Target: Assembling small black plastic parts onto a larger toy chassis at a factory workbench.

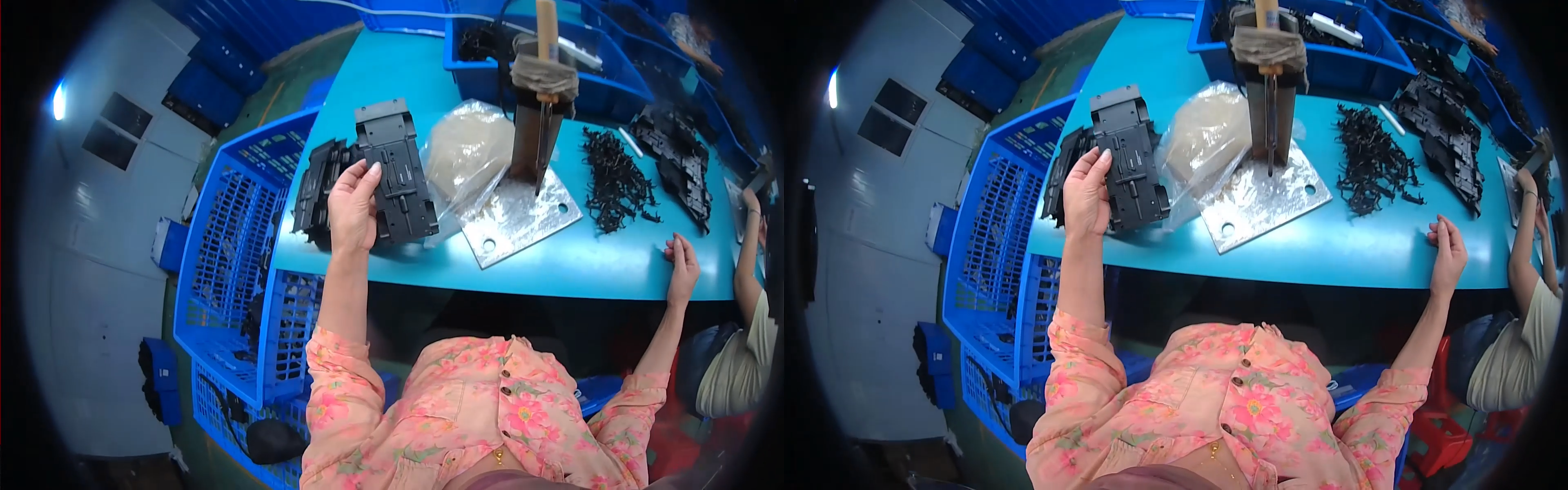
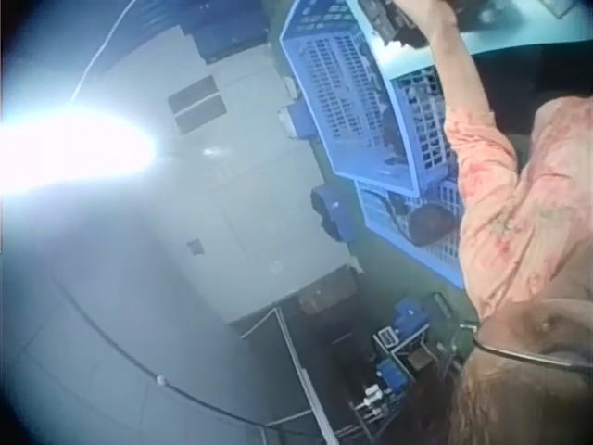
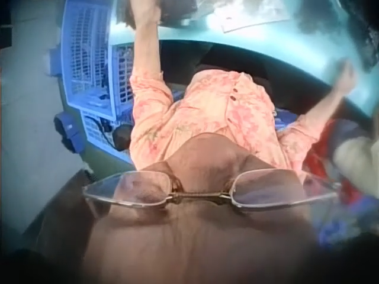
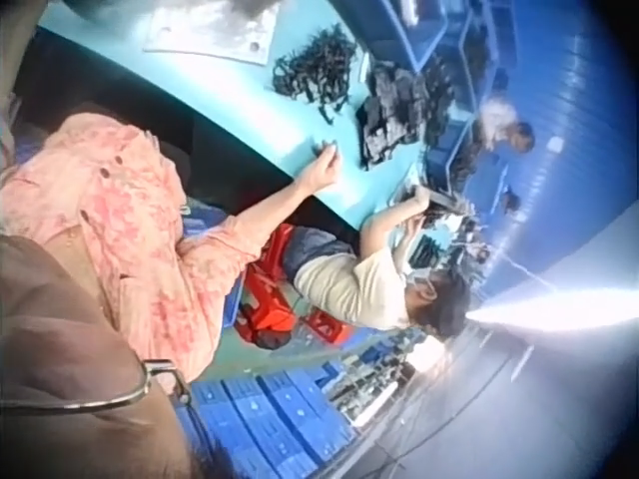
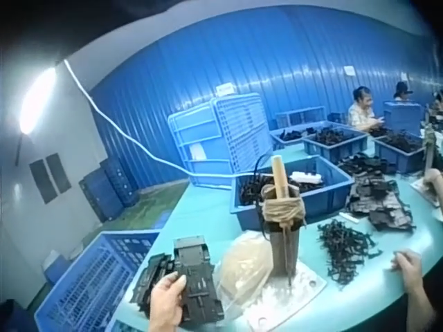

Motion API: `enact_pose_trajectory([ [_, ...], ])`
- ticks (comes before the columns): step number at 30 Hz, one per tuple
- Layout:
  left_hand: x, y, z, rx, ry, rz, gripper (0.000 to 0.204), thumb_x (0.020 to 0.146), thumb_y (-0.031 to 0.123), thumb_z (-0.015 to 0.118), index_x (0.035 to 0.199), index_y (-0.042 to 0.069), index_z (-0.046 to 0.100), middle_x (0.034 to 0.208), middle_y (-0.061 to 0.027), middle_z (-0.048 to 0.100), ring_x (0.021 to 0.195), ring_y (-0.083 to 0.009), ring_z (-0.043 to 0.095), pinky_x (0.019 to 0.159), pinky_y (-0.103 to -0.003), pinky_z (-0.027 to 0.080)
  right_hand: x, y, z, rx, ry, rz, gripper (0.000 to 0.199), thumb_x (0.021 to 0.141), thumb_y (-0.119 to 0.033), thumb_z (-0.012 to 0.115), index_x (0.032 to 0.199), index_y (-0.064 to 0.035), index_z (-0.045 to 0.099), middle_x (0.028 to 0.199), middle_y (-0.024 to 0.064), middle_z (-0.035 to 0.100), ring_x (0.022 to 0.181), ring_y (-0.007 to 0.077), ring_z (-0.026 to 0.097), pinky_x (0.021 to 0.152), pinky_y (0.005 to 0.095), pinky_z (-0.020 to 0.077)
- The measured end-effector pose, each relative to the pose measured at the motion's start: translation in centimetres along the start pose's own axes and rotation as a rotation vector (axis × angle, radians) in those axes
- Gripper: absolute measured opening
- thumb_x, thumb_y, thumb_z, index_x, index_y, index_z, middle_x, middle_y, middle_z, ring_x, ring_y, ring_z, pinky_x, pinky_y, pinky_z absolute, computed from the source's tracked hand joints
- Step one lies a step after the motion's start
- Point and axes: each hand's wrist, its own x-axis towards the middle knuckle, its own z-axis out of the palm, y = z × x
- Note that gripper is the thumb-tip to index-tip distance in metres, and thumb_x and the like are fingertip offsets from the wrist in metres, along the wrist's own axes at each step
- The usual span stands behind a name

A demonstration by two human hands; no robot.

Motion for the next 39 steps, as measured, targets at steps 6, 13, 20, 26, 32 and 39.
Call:
enact_pose_trajectory([
  [6,-2.4,-1.2,0.1,-0.090,0.082,-0.039,0.025,0.077,0.007,0.058,0.099,0.001,0.048,0.085,-0.0025,0.055,0.069,-0.0050,0.052,0.055,-0.015,0.041,-0.1,-0.3,0.0,0.056,0.097,-0.052,0.025,0.085,-0.016,0.049,0.102,0.0023,0.054,0.082,0.0042,0.056,0.071,0.0074,0.049,0.067,0.0203,0.0413],
  [13,-4.3,-1.8,1.5,-0.084,0.049,-0.037,0.023,0.079,0.006,0.056,0.099,0.001,0.047,0.085,-0.0024,0.055,0.071,-0.0053,0.053,0.055,-0.016,0.041,-7.5,-6.0,5.2,0.157,-0.029,-0.057,0.022,0.085,-0.010,0.047,0.100,0.0049,0.054,0.077,0.0066,0.056,0.069,0.0094,0.050,0.065,0.0208,0.0410],
  [20,-6.7,-2.8,1.7,-0.066,0.063,-0.107,0.021,0.080,0.006,0.055,0.099,0.002,0.047,0.084,-0.0014,0.055,0.069,-0.0040,0.051,0.053,-0.015,0.038,-14.1,-9.9,13.0,0.352,-0.722,0.140,0.016,0.082,-0.002,0.048,0.094,0.0046,0.056,0.077,0.0091,0.060,0.068,0.0122,0.056,0.064,0.0223,0.0459],
  [26,-9.5,-3.6,3.3,-0.185,0.083,-0.125,0.017,0.081,0.005,0.052,0.097,0.004,0.048,0.086,-0.0035,0.056,0.072,-0.0077,0.053,0.060,-0.019,0.042,-15.7,-11.1,15.9,0.679,-0.895,0.416,0.029,0.085,-0.004,0.043,0.112,0.0063,0.045,0.100,0.0147,0.056,0.088,0.0168,0.056,0.078,0.0261,0.0434],
  [32,-13.0,-4.8,6.5,-0.260,-0.082,-0.188,0.026,0.079,-0.001,0.048,0.104,0.002,0.042,0.101,-0.0081,0.049,0.086,-0.0166,0.053,0.072,-0.030,0.045,-15.7,-9.6,15.8,0.883,-0.648,0.604,0.022,0.084,-0.008,0.048,0.101,0.0041,0.052,0.091,0.0059,0.057,0.078,0.0089,0.051,0.071,0.0219,0.0418],
  [39,-14.1,-8.6,1.5,-0.254,-0.616,-0.420,0.042,0.085,0.024,0.042,0.117,-0.003,0.036,0.112,-0.0195,0.047,0.099,-0.0260,0.051,0.082,-0.038,0.044,-11.6,-8.3,11.3,1.099,-0.618,0.477,0.020,0.085,-0.010,0.044,0.096,0.0051,0.052,0.089,0.0080,0.058,0.075,0.0117,0.054,0.067,0.0246,0.0442],
])
